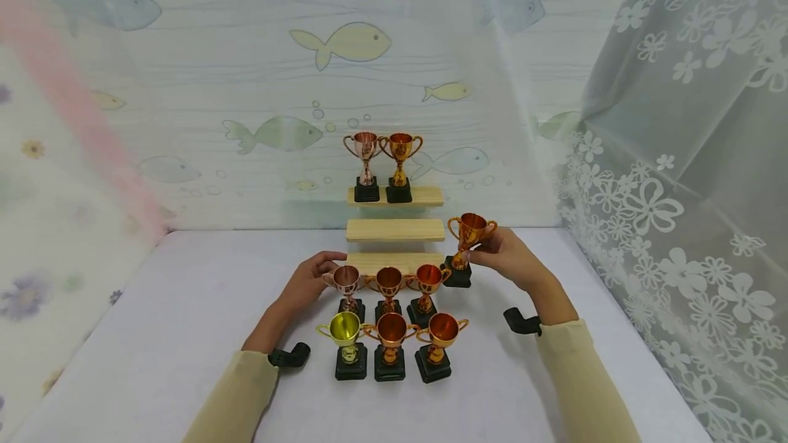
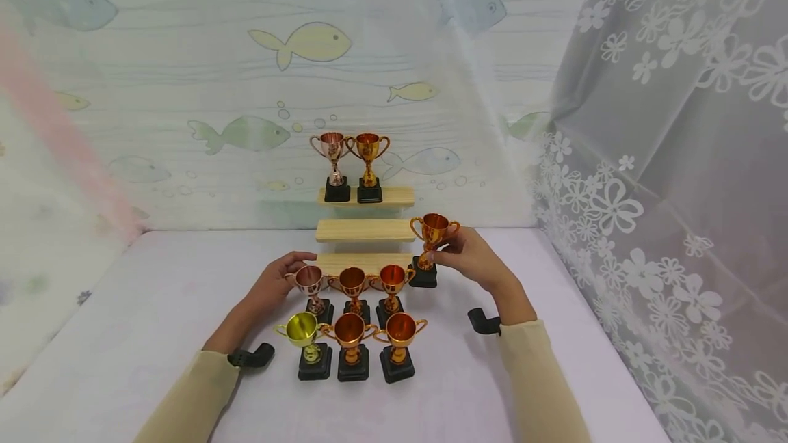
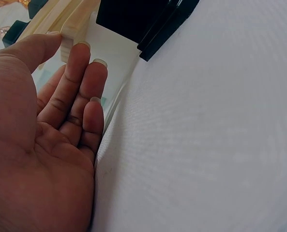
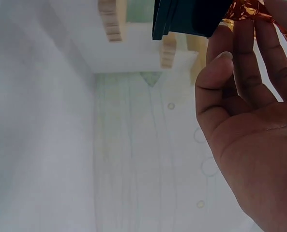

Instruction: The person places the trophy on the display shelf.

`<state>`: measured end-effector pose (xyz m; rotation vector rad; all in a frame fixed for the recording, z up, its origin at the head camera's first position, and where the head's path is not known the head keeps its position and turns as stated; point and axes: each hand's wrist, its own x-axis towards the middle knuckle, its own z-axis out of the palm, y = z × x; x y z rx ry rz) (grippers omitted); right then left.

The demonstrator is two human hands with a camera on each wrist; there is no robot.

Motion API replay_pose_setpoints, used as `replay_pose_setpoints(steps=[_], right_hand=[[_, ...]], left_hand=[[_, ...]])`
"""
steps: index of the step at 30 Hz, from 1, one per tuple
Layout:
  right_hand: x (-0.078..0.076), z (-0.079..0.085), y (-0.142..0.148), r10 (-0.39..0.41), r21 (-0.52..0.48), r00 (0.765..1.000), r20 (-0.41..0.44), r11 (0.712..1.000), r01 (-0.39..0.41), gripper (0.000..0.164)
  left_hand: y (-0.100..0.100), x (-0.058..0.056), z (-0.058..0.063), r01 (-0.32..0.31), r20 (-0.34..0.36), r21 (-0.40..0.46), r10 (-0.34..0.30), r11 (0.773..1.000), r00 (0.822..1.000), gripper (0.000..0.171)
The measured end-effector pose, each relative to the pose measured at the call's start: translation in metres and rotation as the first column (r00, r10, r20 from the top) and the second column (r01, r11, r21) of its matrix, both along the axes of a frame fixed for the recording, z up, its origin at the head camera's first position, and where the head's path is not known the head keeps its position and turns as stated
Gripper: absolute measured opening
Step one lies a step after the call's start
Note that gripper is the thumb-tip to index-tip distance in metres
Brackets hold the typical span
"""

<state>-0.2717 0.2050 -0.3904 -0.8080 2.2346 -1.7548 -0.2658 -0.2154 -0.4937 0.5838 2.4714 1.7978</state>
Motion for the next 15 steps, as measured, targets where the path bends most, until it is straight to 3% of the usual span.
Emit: replay_pose_setpoints(steps=[15], right_hand=[[-0.023,0.03,-0.014,-0.032,0.103,0.997,-0.076,0.994,0.04,0.027]], left_hand=[[-0.001,-0.001,-0.004,-0.001,-0.004,0.002,0.001,1.0,1.0,0.036]])
